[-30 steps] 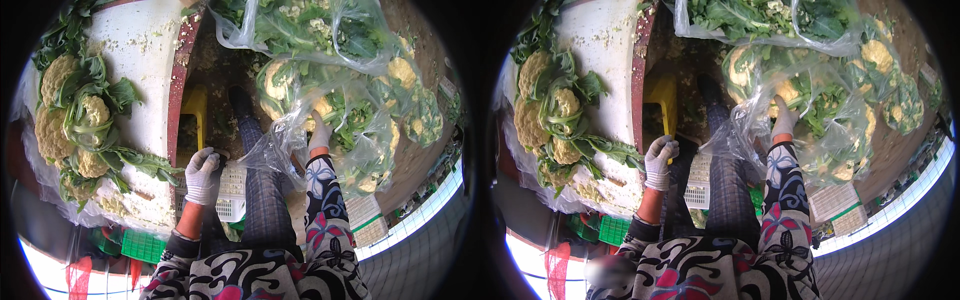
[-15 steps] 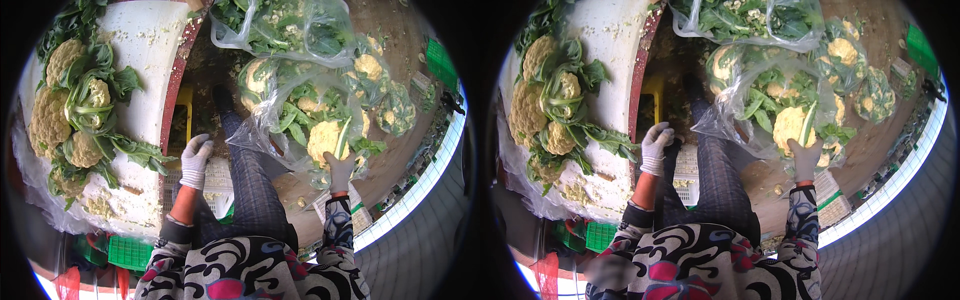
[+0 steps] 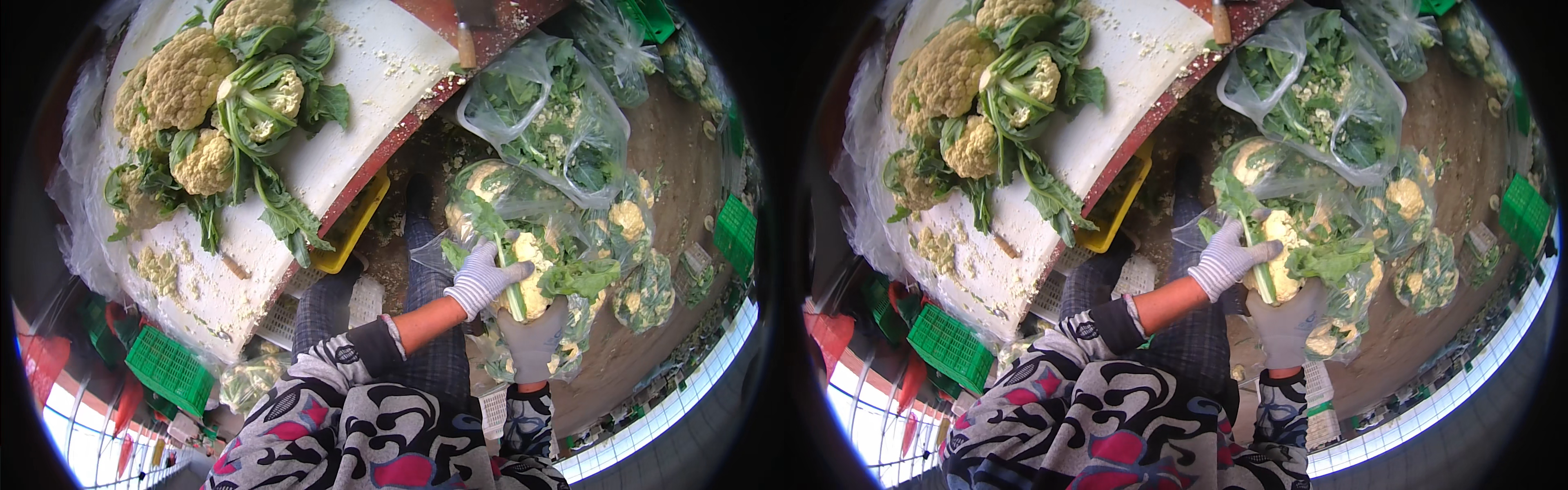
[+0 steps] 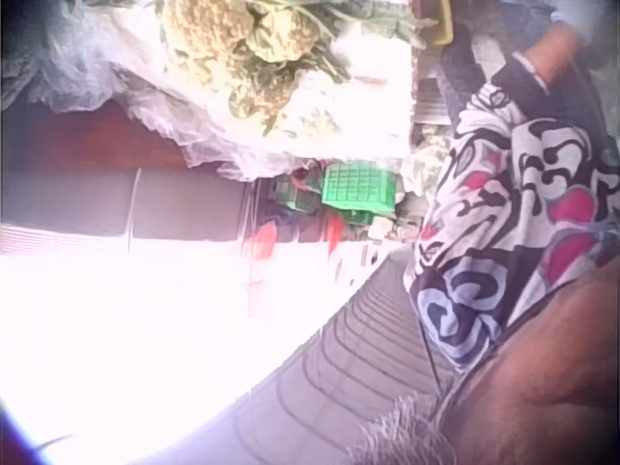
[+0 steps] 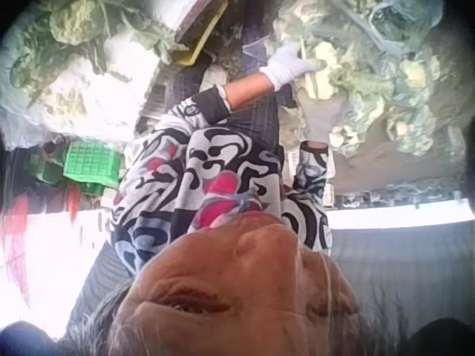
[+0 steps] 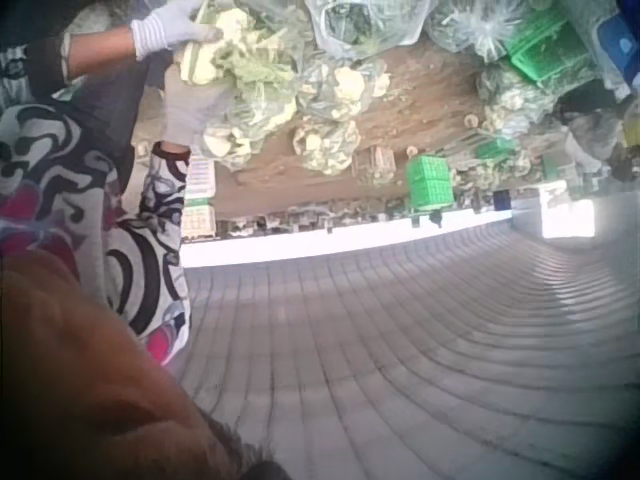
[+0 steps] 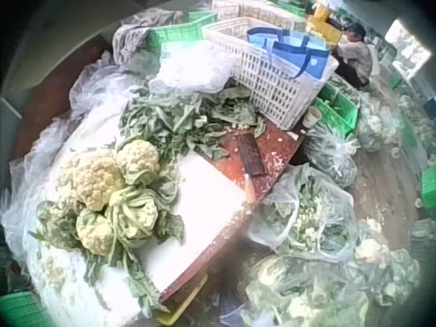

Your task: The person removes cauliflower heads from plastic bags and places them on a table. They use a knife to trim the stems and leaves from the cauliflower heads, discarding the trimmings into a yellow bin below.

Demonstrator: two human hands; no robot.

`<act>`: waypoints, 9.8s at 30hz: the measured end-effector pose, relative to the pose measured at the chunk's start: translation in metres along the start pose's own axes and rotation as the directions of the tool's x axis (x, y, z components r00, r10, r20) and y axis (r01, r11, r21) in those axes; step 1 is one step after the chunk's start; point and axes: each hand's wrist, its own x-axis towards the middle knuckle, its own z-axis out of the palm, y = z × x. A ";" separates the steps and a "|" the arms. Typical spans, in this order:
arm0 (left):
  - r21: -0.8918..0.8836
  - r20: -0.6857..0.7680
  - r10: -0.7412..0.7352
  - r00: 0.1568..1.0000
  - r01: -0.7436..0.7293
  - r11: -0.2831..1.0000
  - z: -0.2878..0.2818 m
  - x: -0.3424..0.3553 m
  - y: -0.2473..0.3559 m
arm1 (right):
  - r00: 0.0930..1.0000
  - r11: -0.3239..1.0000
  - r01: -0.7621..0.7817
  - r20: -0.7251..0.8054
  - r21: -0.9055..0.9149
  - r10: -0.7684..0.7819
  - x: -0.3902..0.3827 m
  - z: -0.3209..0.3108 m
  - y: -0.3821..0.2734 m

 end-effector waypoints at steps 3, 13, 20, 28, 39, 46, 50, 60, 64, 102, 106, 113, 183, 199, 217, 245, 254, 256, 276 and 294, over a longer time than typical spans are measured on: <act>-0.328 -0.149 0.075 0.986 -0.121 0.937 -0.018 -0.010 -0.008 | 0.939 0.936 0.341 0.078 -0.091 -0.335 0.016 -0.001 -0.032; -0.350 -0.662 0.121 0.739 -0.448 0.822 -0.224 -0.052 0.029 | 0.741 0.737 0.671 0.118 -0.088 -0.661 0.069 0.026 -0.122; -0.304 -0.800 -0.051 0.598 -0.330 0.894 -0.260 -0.127 -0.052 | 0.744 0.743 0.526 0.200 0.414 -0.638 0.117 0.087 -0.213; -0.505 -0.560 -0.124 0.819 -0.219 0.835 -0.172 -0.142 -0.136 | 0.601 0.609 -0.145 0.558 0.780 -0.572 0.225 0.212 -0.209; 0.346 -0.631 -0.096 0.770 0.390 0.853 -0.221 -0.091 -0.162 | 0.682 0.694 0.137 0.441 0.707 -0.584 0.188 0.226 -0.202; 0.705 -0.566 0.081 0.821 0.431 0.564 -0.213 -0.035 -0.192 | 0.803 0.740 0.345 0.227 0.577 -0.551 0.167 0.220 -0.187; 0.759 -0.452 -0.050 0.891 0.413 0.503 -0.225 0.047 -0.199 | 0.764 0.680 0.495 0.102 0.541 -0.638 0.158 0.225 -0.170; 0.717 -0.521 -0.100 0.848 0.498 0.488 -0.209 0.123 -0.220 | 0.743 0.576 0.590 -0.102 0.566 -0.661 0.155 0.253 -0.179; 0.880 -0.442 -0.107 0.891 0.454 0.142 -0.186 0.132 -0.299 | 0.654 0.577 0.684 -0.025 0.447 -0.756 0.173 0.243 -0.221; 0.978 -0.108 0.865 0.489 0.210 0.003 -0.247 0.092 0.061 | 0.965 0.888 -0.260 0.061 0.379 0.257 0.204 0.335 0.194; 0.981 -0.069 0.905 0.419 0.196 -0.016 -0.257 0.091 0.056 | 0.956 0.857 -0.289 0.087 0.426 0.279 0.199 0.342 0.181; 0.988 -0.026 0.941 0.338 0.150 -0.026 -0.270 0.102 0.046 | 0.943 0.744 -0.322 0.132 0.586 0.304 0.202 0.337 0.187; 0.986 0.010 0.935 0.354 0.153 -0.068 -0.287 0.103 0.029 | 0.808 0.361 -0.567 0.416 0.741 0.416 0.126 0.329 0.212; 0.991 0.017 0.932 0.362 0.117 -0.064 -0.287 0.107 0.027 | 0.835 0.381 -0.532 0.394 0.756 0.384 0.211 0.302 0.197; 0.993 -0.002 0.916 0.401 0.111 -0.046 -0.284 0.105 0.030 | 0.774 0.300 -0.626 0.527 0.720 0.351 0.265 0.283 0.178; 0.977 0.003 0.931 0.366 0.195 -0.080 -0.286 0.109 0.030 | 0.859 0.854 -0.476 -0.094 0.210 0.502 0.040 0.086 0.144; 0.960 -0.038 0.913 0.406 0.269 -0.080 -0.285 0.113 0.031 | 0.984 0.917 0.011 -0.159 -0.399 -0.081 -0.005 0.014 0.149; 0.958 -0.064 0.893 0.446 0.279 -0.071 -0.277 0.110 0.037 | 0.987 0.952 0.013 -0.146 -0.307 -0.060 -0.011 0.010 0.136; -0.540 0.280 0.244 0.928 -0.058 0.840 -0.132 -0.072 -0.044 | 0.940 0.336 -0.335 0.336 0.880 0.056 -0.064 0.000 -0.017; -0.577 -0.716 0.160 0.679 -0.706 0.411 -0.350 -0.146 -0.073 | 0.487 0.615 -0.171 0.609 0.770 -0.626 -0.004 0.231 -0.268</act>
